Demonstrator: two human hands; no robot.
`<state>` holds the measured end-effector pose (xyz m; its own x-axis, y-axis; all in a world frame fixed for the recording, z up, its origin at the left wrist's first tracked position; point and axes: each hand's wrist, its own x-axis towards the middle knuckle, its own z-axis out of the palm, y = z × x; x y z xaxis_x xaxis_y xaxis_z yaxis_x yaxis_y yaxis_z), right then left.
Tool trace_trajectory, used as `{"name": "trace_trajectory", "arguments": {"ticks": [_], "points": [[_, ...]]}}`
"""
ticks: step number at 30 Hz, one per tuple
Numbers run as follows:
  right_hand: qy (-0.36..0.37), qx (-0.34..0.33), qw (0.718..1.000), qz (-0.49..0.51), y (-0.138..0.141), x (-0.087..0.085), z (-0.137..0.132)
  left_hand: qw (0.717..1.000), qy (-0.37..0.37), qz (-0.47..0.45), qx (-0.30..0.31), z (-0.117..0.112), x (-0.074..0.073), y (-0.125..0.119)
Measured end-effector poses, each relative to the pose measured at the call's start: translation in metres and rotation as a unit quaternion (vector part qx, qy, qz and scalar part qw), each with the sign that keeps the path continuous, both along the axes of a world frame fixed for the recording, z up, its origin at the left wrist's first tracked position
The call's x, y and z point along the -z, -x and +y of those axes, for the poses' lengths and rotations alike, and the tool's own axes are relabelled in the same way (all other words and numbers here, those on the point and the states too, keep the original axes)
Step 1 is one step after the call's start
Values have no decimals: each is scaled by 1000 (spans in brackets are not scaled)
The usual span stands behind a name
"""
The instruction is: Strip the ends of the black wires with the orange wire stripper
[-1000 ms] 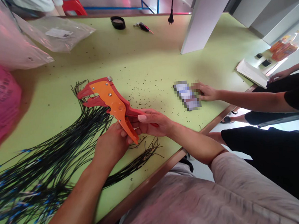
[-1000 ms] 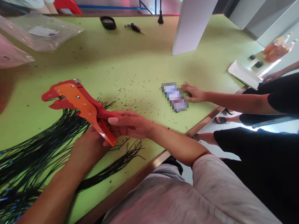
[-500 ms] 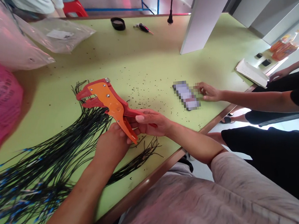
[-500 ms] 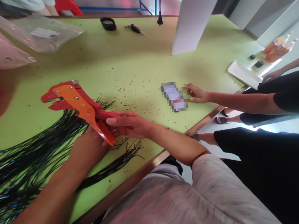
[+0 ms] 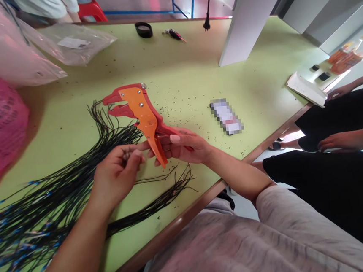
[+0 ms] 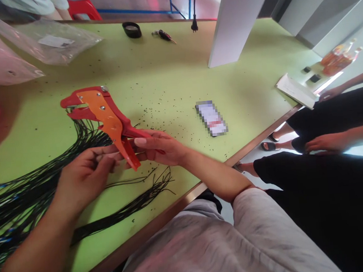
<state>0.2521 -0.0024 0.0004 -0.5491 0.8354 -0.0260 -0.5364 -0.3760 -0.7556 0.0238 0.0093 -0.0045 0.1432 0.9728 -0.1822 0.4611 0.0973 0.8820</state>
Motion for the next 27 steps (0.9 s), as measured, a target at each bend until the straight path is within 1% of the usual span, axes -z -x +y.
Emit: {"name": "trace_trajectory", "arguments": {"ticks": [3,6,9,12,14,16,18,19,22,24,27], "points": [[11,-3,1000,-10,-3,-8,-2,989,54,-109,-89,-1,-5,2],[27,-11,999,-35,-4,-15,-4,972,86,-174,-133,-2,-12,2],[23,-15,998,-48,-5,-21,-4,965,94,-196,-145,-2,-14,4],[1,-27,997,-74,-12,-29,-2,968,65,-198,-141,-3,-12,6],[-16,-24,993,-111,-20,-30,-1,970,40,-202,-127,-5,-11,5],[-32,-9,987,-155,-29,-26,0,970,25,-217,-108,-7,-13,4],[-60,11,980,-188,-35,-18,1,968,18,-224,-108,-7,-16,2],[-77,7,976,-202,-37,-13,1,967,21,-227,-111,-6,-18,2],[-112,-41,966,-229,-39,-4,-4,962,33,-239,-131,-6,-23,2],[-111,-61,963,-237,-37,-1,-9,958,36,-248,-140,-6,-24,4],[-98,-79,964,-235,-35,0,-13,956,37,-254,-143,-7,-20,8]]}}
